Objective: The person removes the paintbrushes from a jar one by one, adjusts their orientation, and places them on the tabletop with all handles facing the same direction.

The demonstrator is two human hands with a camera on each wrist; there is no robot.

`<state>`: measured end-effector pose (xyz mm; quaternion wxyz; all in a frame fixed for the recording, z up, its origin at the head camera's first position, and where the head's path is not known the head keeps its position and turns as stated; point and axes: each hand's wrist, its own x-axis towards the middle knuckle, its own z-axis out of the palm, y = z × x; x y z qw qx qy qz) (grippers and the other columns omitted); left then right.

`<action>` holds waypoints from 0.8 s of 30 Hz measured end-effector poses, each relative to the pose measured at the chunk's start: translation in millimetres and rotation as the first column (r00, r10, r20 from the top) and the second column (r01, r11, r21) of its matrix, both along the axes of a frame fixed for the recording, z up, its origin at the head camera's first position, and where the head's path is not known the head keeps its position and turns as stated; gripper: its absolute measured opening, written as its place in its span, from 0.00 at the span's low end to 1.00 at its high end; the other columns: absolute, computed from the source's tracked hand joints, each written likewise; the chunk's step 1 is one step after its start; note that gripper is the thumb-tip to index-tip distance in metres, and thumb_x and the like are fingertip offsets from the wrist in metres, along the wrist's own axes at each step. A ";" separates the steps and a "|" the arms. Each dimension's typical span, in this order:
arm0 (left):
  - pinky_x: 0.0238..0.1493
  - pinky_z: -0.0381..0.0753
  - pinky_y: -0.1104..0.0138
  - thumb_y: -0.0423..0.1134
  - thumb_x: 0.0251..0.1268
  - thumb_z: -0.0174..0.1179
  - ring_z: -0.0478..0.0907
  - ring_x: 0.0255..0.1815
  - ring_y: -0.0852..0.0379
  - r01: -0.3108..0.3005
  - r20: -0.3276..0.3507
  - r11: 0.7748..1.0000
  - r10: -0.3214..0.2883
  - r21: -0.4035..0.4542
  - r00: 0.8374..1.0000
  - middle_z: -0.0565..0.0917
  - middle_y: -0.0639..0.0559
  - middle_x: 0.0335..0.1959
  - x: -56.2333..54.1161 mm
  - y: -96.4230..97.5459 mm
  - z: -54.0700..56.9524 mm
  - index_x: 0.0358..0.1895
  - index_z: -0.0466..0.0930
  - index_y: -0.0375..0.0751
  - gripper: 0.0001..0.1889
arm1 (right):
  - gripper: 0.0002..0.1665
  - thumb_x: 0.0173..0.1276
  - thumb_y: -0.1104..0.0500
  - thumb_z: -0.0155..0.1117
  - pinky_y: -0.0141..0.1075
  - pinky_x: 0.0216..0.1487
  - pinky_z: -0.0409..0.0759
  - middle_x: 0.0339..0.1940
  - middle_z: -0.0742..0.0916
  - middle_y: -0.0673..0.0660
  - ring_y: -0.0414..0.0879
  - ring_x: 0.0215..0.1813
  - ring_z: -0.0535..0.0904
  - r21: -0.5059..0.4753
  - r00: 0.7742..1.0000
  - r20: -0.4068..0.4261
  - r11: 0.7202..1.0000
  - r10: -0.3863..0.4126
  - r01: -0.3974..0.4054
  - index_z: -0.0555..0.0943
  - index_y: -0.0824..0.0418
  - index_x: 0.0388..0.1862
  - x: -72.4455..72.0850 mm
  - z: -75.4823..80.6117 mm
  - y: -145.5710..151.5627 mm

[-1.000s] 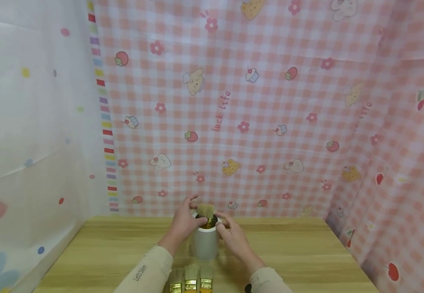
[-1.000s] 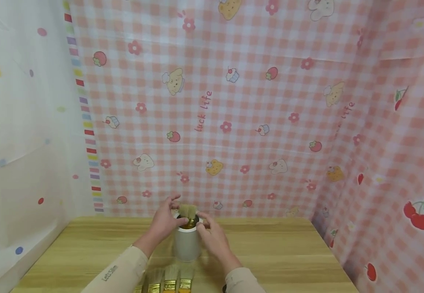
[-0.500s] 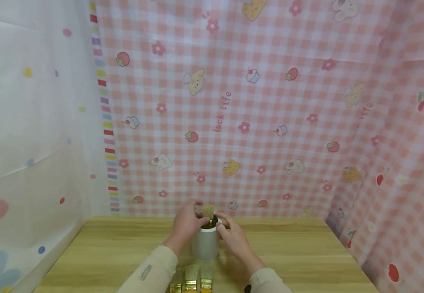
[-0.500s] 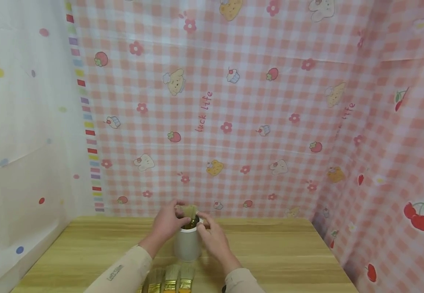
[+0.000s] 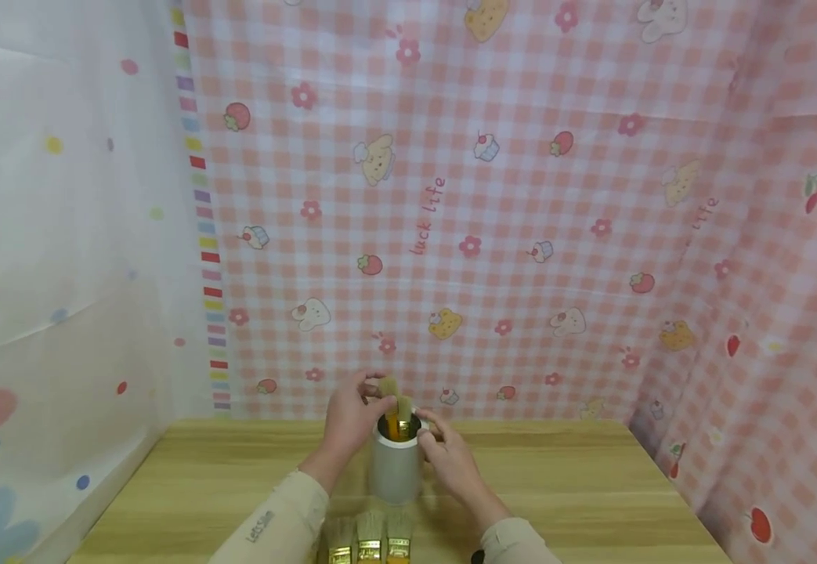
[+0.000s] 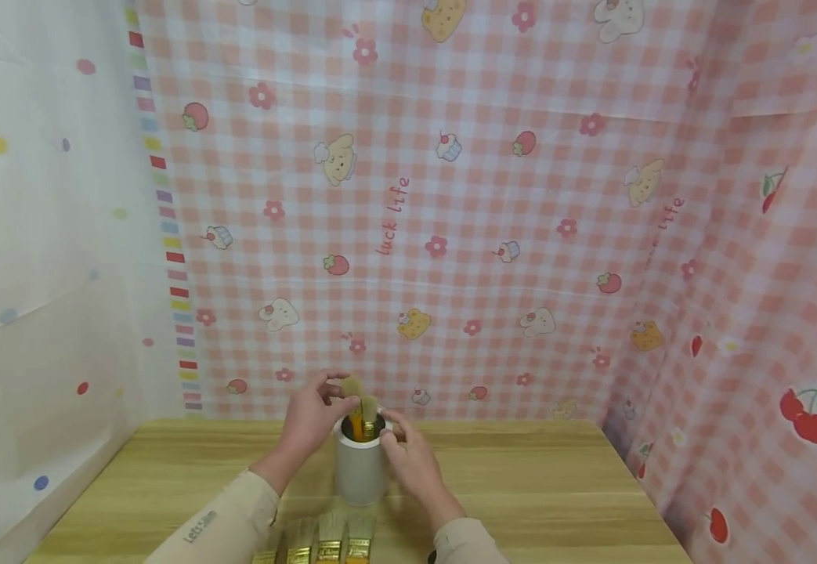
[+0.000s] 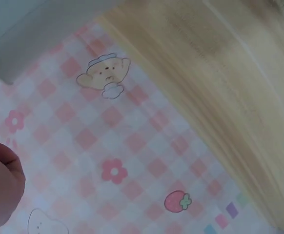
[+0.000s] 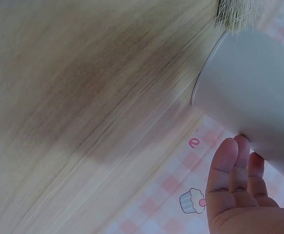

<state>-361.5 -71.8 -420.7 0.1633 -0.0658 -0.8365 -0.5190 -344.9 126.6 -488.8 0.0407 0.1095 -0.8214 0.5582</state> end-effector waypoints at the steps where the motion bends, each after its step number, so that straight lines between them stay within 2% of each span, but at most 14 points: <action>1: 0.37 0.81 0.64 0.41 0.69 0.75 0.81 0.39 0.54 -0.013 -0.014 1.000 0.013 0.014 1.000 0.91 0.48 0.43 0.3 -0.3 3.0 0.62 0.84 0.51 0.20 | 0.29 0.83 0.46 0.54 0.54 0.59 0.87 0.65 0.86 0.69 0.59 0.62 0.85 -0.001 1.000 -0.003 1.000 -0.002 0.002 0.74 0.47 0.79 -0.2 -0.2 0.2; 5: 0.40 0.86 0.63 0.39 0.69 0.74 0.85 0.39 0.54 -0.067 -0.078 0.995 0.072 0.068 0.994 0.91 0.48 0.40 1.9 -2.5 13.8 0.62 0.84 0.51 0.20 | 0.28 0.83 0.48 0.55 0.53 0.60 0.88 0.65 0.86 0.69 0.59 0.64 0.85 -0.013 1.000 -0.010 1.000 -0.005 0.005 0.75 0.49 0.79 -1.0 -1.2 0.5; 10: 0.47 0.91 0.55 0.35 0.70 0.73 0.91 0.44 0.47 -0.044 -0.142 0.987 0.066 0.153 0.988 0.91 0.43 0.45 3.9 -7.0 23.4 0.65 0.81 0.48 0.22 | 0.27 0.84 0.48 0.54 0.54 0.60 0.88 0.65 0.85 0.69 0.59 0.63 0.85 -0.010 1.000 -0.009 1.000 -0.009 0.009 0.75 0.47 0.78 -0.9 -2.7 0.7; 17: 0.47 0.92 0.56 0.34 0.72 0.71 0.92 0.47 0.45 -0.037 -0.141 0.980 0.065 0.197 0.988 0.89 0.41 0.50 6.8 -11.8 31.9 0.67 0.78 0.48 0.23 | 0.28 0.84 0.47 0.54 0.54 0.59 0.87 0.66 0.85 0.70 0.58 0.60 0.87 0.000 1.000 -0.003 1.000 -0.017 0.017 0.75 0.47 0.78 -0.8 -1.7 -0.2; 24: 0.47 0.92 0.56 0.34 0.73 0.70 0.92 0.48 0.45 -0.035 -0.130 0.984 0.058 0.173 0.990 0.89 0.42 0.50 10.5 -19.9 44.8 0.66 0.80 0.49 0.21 | 0.28 0.84 0.46 0.54 0.55 0.59 0.87 0.66 0.85 0.70 0.58 0.60 0.87 0.020 1.000 -0.005 1.000 -0.015 0.016 0.75 0.47 0.78 -1.0 -0.8 -0.7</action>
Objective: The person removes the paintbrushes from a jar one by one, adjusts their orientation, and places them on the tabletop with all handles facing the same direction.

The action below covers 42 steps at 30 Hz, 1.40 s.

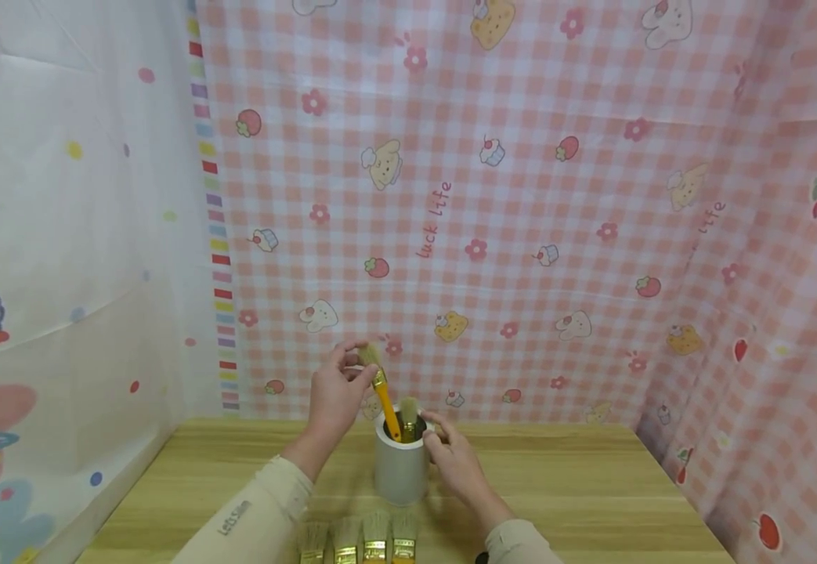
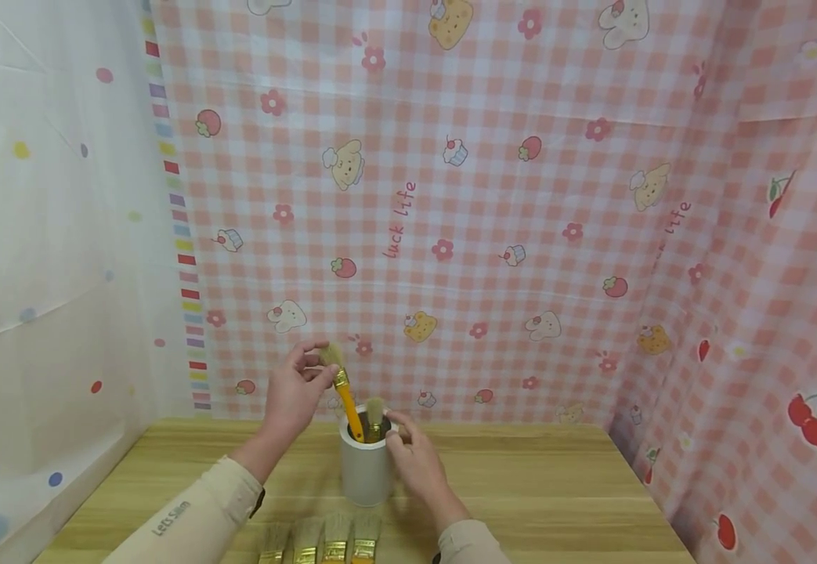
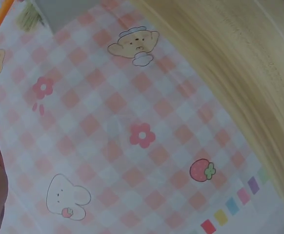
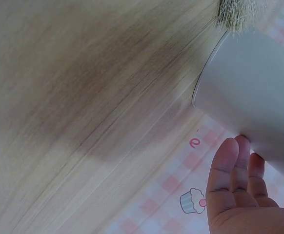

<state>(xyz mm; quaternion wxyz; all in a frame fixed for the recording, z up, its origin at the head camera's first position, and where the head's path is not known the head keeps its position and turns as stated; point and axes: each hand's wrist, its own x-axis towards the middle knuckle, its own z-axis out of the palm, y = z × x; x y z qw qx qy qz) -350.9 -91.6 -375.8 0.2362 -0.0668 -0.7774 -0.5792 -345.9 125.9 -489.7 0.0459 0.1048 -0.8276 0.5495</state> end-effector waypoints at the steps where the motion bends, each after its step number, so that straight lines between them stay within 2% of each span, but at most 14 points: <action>1: 0.47 0.92 0.56 0.35 0.73 0.70 0.92 0.48 0.46 0.003 0.009 1.000 -0.003 0.000 1.000 0.89 0.42 0.50 0.5 -0.8 1.8 0.66 0.80 0.50 0.21 | 0.28 0.84 0.46 0.54 0.55 0.59 0.87 0.66 0.85 0.70 0.58 0.60 0.87 0.002 1.000 0.000 1.000 -0.001 0.001 0.75 0.47 0.78 -0.3 0.1 0.1; 5: 0.50 0.92 0.54 0.36 0.74 0.70 0.91 0.47 0.48 0.021 0.034 1.000 -0.021 0.016 0.999 0.88 0.44 0.51 0.9 -6.4 8.3 0.66 0.80 0.52 0.21 | 0.28 0.84 0.45 0.53 0.55 0.59 0.87 0.66 0.85 0.69 0.58 0.60 0.86 0.002 1.000 -0.001 1.000 0.001 -0.001 0.75 0.46 0.79 -0.7 0.2 -0.1; 8: 0.52 0.91 0.54 0.37 0.74 0.70 0.91 0.46 0.51 0.063 0.070 0.998 -0.064 0.022 0.996 0.88 0.44 0.52 1.7 -16.5 10.2 0.68 0.80 0.54 0.22 | 0.28 0.84 0.46 0.53 0.55 0.60 0.87 0.66 0.85 0.69 0.59 0.61 0.86 0.000 1.000 -0.004 1.000 0.007 -0.007 0.74 0.47 0.79 -0.1 -0.1 -0.7; 13: 0.48 0.90 0.61 0.37 0.74 0.70 0.88 0.42 0.53 0.136 0.153 0.990 -0.139 0.033 0.978 0.86 0.43 0.51 5.9 -38.5 9.0 0.70 0.79 0.51 0.24 | 0.28 0.84 0.47 0.53 0.54 0.59 0.87 0.66 0.86 0.70 0.59 0.61 0.86 -0.003 1.000 -0.015 1.000 0.004 -0.004 0.75 0.50 0.79 1.0 0.2 -1.2; 20: 0.44 0.89 0.63 0.35 0.74 0.69 0.86 0.40 0.55 0.184 0.228 0.983 -0.183 0.018 0.956 0.85 0.44 0.49 14.2 -63.2 3.7 0.71 0.78 0.46 0.25 | 0.27 0.84 0.49 0.54 0.50 0.55 0.87 0.62 0.88 0.67 0.54 0.54 0.86 0.019 1.000 -0.014 1.000 -0.015 0.015 0.76 0.48 0.78 2.5 1.5 -0.4; 27: 0.40 0.89 0.63 0.33 0.73 0.69 0.85 0.37 0.53 0.234 0.270 0.972 -0.220 -0.019 0.937 0.85 0.43 0.45 25.3 -88.8 -6.2 0.71 0.79 0.41 0.25 | 0.27 0.83 0.48 0.55 0.50 0.55 0.87 0.61 0.88 0.68 0.54 0.54 0.87 0.025 0.999 -0.022 0.999 -0.023 0.023 0.76 0.50 0.77 1.0 0.5 -1.5; 29: 0.41 0.89 0.64 0.33 0.73 0.69 0.86 0.38 0.53 0.240 0.283 0.970 -0.223 -0.026 0.933 0.86 0.42 0.47 29.5 -98.2 -10.2 0.71 0.78 0.41 0.25 | 0.27 0.83 0.48 0.55 0.50 0.55 0.87 0.62 0.88 0.68 0.55 0.55 0.87 0.027 0.999 -0.021 0.999 -0.025 0.025 0.76 0.49 0.77 0.9 -0.1 -1.9; 36: 0.43 0.89 0.62 0.34 0.75 0.68 0.85 0.37 0.52 0.237 0.320 0.970 -0.206 -0.061 0.925 0.87 0.42 0.45 40.0 -124.1 -20.6 0.73 0.75 0.37 0.27 | 0.28 0.83 0.48 0.54 0.51 0.56 0.87 0.62 0.87 0.68 0.55 0.55 0.86 0.014 1.000 -0.016 1.000 -0.020 0.020 0.76 0.49 0.78 2.0 1.0 -2.4; 42: 0.46 0.90 0.57 0.34 0.75 0.68 0.86 0.40 0.51 0.274 0.381 0.959 -0.225 -0.077 0.896 0.88 0.43 0.45 49.7 -141.7 -31.3 0.75 0.72 0.35 0.29 | 0.27 0.83 0.49 0.54 0.51 0.55 0.87 0.62 0.87 0.69 0.55 0.55 0.86 0.008 1.000 -0.014 1.000 -0.016 0.016 0.76 0.50 0.77 2.2 1.5 -2.7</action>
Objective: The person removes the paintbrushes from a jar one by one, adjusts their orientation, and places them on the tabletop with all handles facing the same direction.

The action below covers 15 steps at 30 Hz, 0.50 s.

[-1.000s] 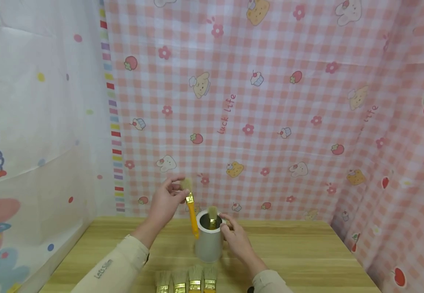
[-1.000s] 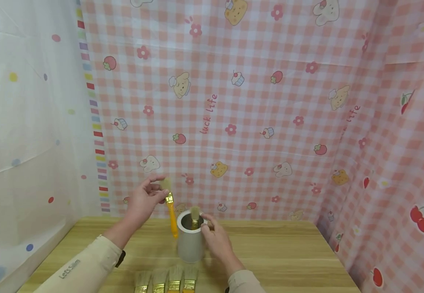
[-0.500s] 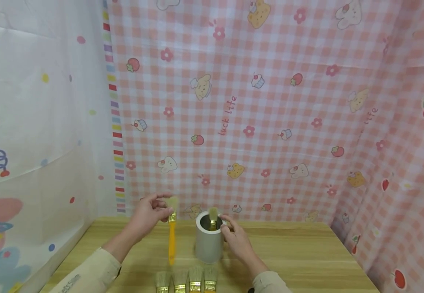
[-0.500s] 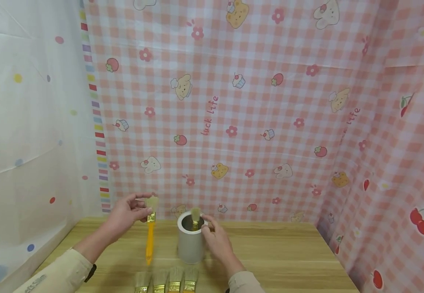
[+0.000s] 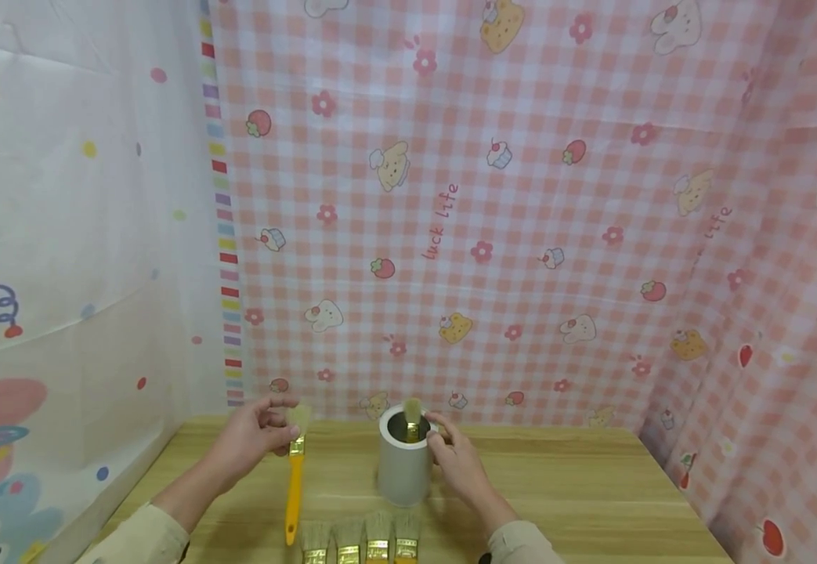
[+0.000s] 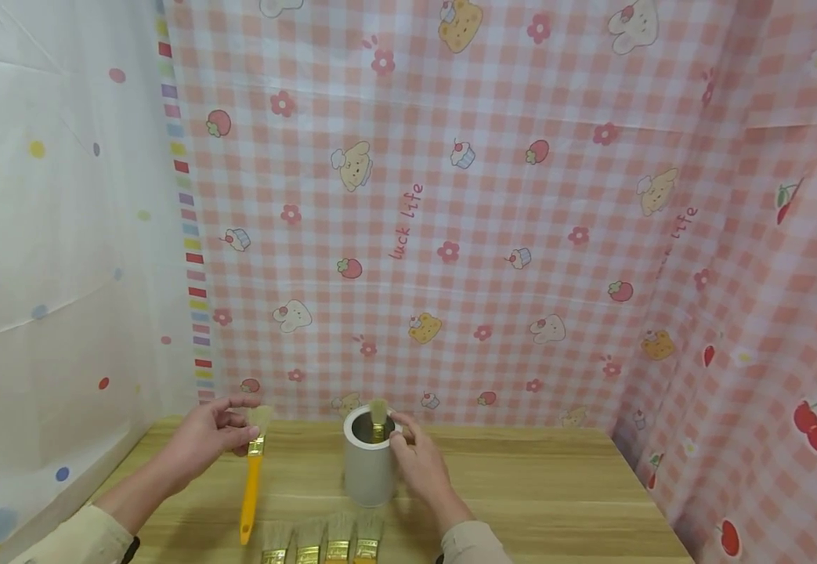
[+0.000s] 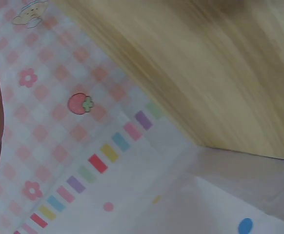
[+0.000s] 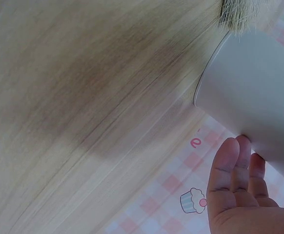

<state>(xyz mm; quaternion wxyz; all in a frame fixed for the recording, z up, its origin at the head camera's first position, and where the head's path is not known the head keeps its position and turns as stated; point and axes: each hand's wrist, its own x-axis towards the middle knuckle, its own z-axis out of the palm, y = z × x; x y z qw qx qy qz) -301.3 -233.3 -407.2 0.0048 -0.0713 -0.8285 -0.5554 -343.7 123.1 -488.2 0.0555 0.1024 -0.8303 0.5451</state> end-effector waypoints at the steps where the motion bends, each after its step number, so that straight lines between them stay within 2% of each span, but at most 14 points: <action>1: 0.46 0.90 0.57 0.34 0.75 0.68 0.86 0.40 0.50 0.007 0.012 1.000 -0.007 -0.004 1.000 0.88 0.43 0.45 1.8 -2.9 -2.5 0.75 0.72 0.35 0.29 | 0.27 0.83 0.48 0.54 0.50 0.55 0.87 0.63 0.87 0.69 0.55 0.55 0.86 0.001 1.000 0.001 1.000 0.000 0.000 0.76 0.49 0.78 0.0 -0.3 0.0; 5: 0.46 0.90 0.57 0.36 0.73 0.69 0.86 0.39 0.49 0.025 0.046 0.999 -0.024 -0.024 0.999 0.89 0.43 0.43 8.1 -14.8 -17.1 0.74 0.72 0.32 0.30 | 0.28 0.84 0.47 0.54 0.49 0.54 0.86 0.64 0.86 0.69 0.55 0.54 0.87 0.014 1.000 0.011 1.000 -0.004 0.004 0.75 0.49 0.78 -0.3 -0.8 0.5; 10: 0.45 0.90 0.56 0.38 0.71 0.72 0.86 0.38 0.48 0.065 0.115 0.997 -0.060 -0.037 0.992 0.88 0.44 0.43 18.9 -26.5 -43.9 0.73 0.72 0.32 0.32 | 0.27 0.84 0.47 0.54 0.48 0.52 0.86 0.64 0.87 0.68 0.53 0.53 0.86 0.015 1.000 0.011 1.000 -0.010 0.009 0.75 0.48 0.78 -1.0 -0.6 1.2; 15: 0.41 0.90 0.55 0.35 0.70 0.73 0.85 0.34 0.50 0.136 0.235 0.990 -0.137 0.022 0.962 0.87 0.44 0.39 34.2 -36.5 -73.7 0.72 0.71 0.27 0.32 | 0.27 0.84 0.47 0.54 0.46 0.52 0.85 0.63 0.87 0.66 0.52 0.52 0.86 0.018 1.000 0.015 1.000 -0.017 0.016 0.75 0.46 0.78 -2.2 -0.8 0.5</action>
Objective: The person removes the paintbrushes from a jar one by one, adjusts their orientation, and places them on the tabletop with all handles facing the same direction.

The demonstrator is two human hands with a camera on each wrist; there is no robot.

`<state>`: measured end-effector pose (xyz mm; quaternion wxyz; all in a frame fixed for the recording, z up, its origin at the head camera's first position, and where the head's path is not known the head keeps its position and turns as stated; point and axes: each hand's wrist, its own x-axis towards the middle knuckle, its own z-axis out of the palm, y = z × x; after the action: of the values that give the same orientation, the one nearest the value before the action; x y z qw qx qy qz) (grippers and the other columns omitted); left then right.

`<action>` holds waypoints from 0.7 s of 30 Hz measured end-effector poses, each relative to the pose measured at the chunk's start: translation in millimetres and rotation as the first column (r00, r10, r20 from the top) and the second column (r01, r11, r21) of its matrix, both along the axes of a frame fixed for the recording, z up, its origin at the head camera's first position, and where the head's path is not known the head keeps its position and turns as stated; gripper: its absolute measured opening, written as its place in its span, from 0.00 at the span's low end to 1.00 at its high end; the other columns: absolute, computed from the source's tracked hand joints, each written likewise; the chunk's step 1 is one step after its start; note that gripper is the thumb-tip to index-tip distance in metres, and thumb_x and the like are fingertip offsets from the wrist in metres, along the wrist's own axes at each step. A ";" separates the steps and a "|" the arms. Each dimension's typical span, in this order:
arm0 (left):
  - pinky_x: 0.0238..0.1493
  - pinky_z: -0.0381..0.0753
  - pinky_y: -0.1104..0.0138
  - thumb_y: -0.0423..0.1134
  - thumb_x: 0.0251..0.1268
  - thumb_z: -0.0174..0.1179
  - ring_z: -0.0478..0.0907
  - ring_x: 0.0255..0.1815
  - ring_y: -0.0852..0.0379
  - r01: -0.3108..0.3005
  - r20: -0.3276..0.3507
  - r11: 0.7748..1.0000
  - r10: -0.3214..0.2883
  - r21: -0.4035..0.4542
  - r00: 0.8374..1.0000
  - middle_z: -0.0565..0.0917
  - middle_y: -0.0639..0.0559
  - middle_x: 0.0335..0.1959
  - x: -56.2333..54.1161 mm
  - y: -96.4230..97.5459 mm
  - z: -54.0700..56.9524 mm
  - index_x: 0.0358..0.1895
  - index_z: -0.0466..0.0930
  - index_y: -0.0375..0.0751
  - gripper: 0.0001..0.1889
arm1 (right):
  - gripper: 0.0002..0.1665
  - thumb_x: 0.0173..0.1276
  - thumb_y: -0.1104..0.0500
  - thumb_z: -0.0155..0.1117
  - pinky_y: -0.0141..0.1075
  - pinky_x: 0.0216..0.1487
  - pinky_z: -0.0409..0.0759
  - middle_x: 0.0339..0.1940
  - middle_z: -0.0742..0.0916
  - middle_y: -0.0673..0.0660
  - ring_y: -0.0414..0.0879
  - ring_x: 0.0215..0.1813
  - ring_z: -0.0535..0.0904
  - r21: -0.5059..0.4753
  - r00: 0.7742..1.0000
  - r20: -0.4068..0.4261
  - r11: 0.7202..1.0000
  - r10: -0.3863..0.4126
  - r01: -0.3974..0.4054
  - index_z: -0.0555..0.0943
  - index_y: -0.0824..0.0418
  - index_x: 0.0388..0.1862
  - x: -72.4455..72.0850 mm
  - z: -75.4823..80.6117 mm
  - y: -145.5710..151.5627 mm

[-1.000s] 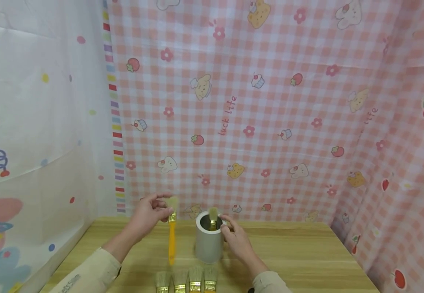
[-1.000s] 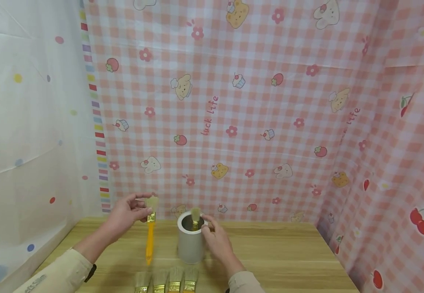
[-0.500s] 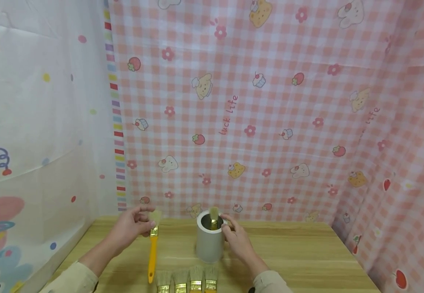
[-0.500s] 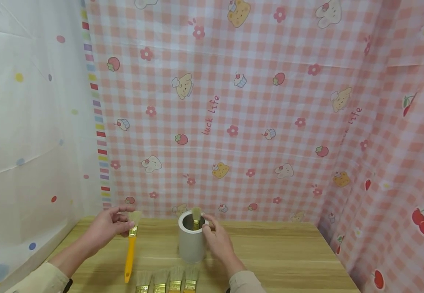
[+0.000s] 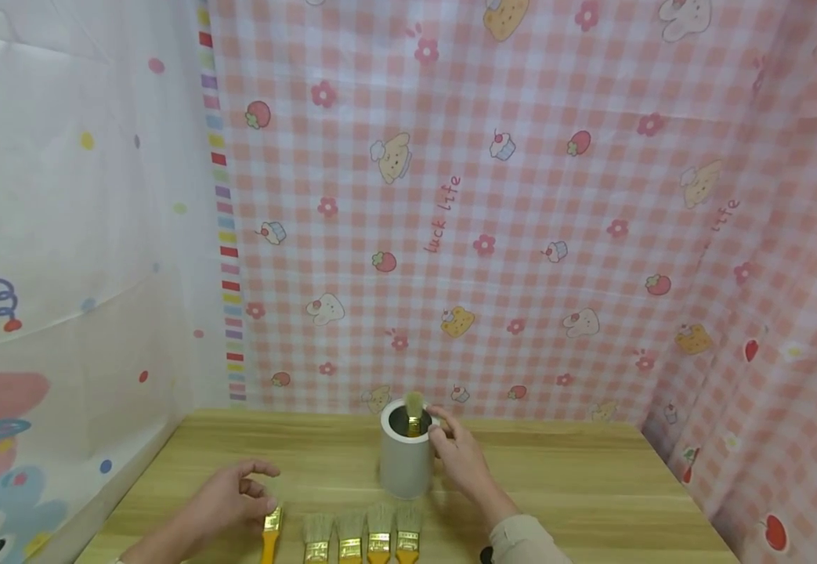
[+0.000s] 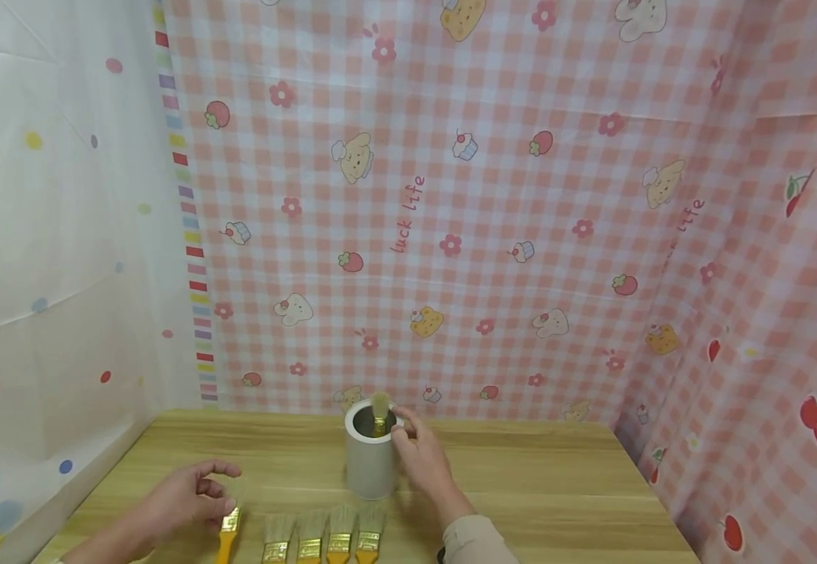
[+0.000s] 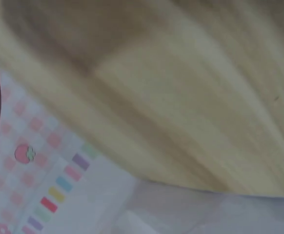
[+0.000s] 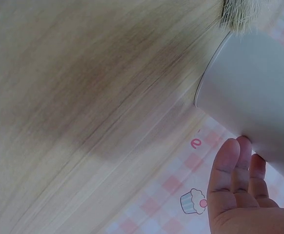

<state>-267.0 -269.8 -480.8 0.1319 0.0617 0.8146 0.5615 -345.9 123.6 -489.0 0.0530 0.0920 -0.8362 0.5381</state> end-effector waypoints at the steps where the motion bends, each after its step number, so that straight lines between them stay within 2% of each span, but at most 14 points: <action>1: 0.40 0.89 0.56 0.35 0.69 0.73 0.85 0.33 0.51 0.019 0.015 1.000 -0.019 0.010 1.000 0.87 0.45 0.38 2.1 -0.9 -5.5 0.71 0.70 0.26 0.32 | 0.27 0.84 0.47 0.54 0.47 0.53 0.85 0.63 0.87 0.66 0.52 0.53 0.86 0.000 1.000 0.004 1.000 -0.002 0.002 0.76 0.45 0.78 -0.1 -0.3 0.1; 5: 0.36 0.88 0.59 0.34 0.70 0.72 0.84 0.28 0.53 0.105 0.019 0.993 -0.106 0.057 0.994 0.86 0.46 0.32 7.8 1.9 -22.4 0.70 0.70 0.24 0.31 | 0.26 0.84 0.46 0.53 0.49 0.55 0.86 0.64 0.87 0.66 0.53 0.53 0.86 0.007 1.000 0.004 1.000 -0.003 0.003 0.76 0.43 0.77 -1.2 -1.9 0.1; 8: 0.33 0.85 0.63 0.32 0.69 0.72 0.80 0.26 0.56 0.121 0.035 0.991 -0.123 0.051 0.992 0.83 0.49 0.30 12.1 8.4 -29.0 0.67 0.74 0.25 0.28 | 0.26 0.84 0.46 0.53 0.49 0.55 0.86 0.63 0.87 0.66 0.53 0.54 0.87 0.011 1.000 -0.003 1.000 0.001 -0.001 0.76 0.43 0.77 -0.9 -1.2 -0.3; 12: 0.32 0.79 0.66 0.31 0.68 0.73 0.74 0.27 0.58 0.088 0.065 0.996 -0.087 -0.023 0.994 0.79 0.51 0.31 16.7 14.7 -32.4 0.60 0.79 0.29 0.22 | 0.27 0.85 0.47 0.52 0.49 0.55 0.86 0.62 0.87 0.66 0.53 0.54 0.87 0.013 1.000 -0.007 1.000 0.005 -0.005 0.75 0.45 0.78 0.5 0.2 -0.6; 17: 0.36 0.80 0.63 0.30 0.66 0.73 0.75 0.33 0.55 0.037 0.060 0.993 -0.030 -0.112 0.998 0.78 0.49 0.33 16.7 19.0 -35.4 0.54 0.81 0.32 0.17 | 0.26 0.85 0.47 0.52 0.49 0.55 0.86 0.62 0.87 0.65 0.52 0.54 0.86 0.018 1.000 -0.008 1.000 0.002 -0.002 0.75 0.45 0.78 -0.2 -0.7 -0.6; 21: 0.37 0.80 0.61 0.32 0.66 0.74 0.76 0.34 0.54 0.040 0.034 0.986 -0.035 -0.160 0.999 0.79 0.49 0.33 14.6 18.2 -40.4 0.48 0.81 0.32 0.14 | 0.26 0.84 0.47 0.52 0.49 0.56 0.86 0.63 0.87 0.66 0.52 0.54 0.86 0.016 1.000 -0.006 1.000 0.005 -0.005 0.75 0.44 0.78 -0.9 -2.4 -0.5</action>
<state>-252.4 -251.6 -521.3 0.1595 0.0572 0.8538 0.4922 -346.9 123.2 -491.4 0.0536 0.0962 -0.8401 0.5312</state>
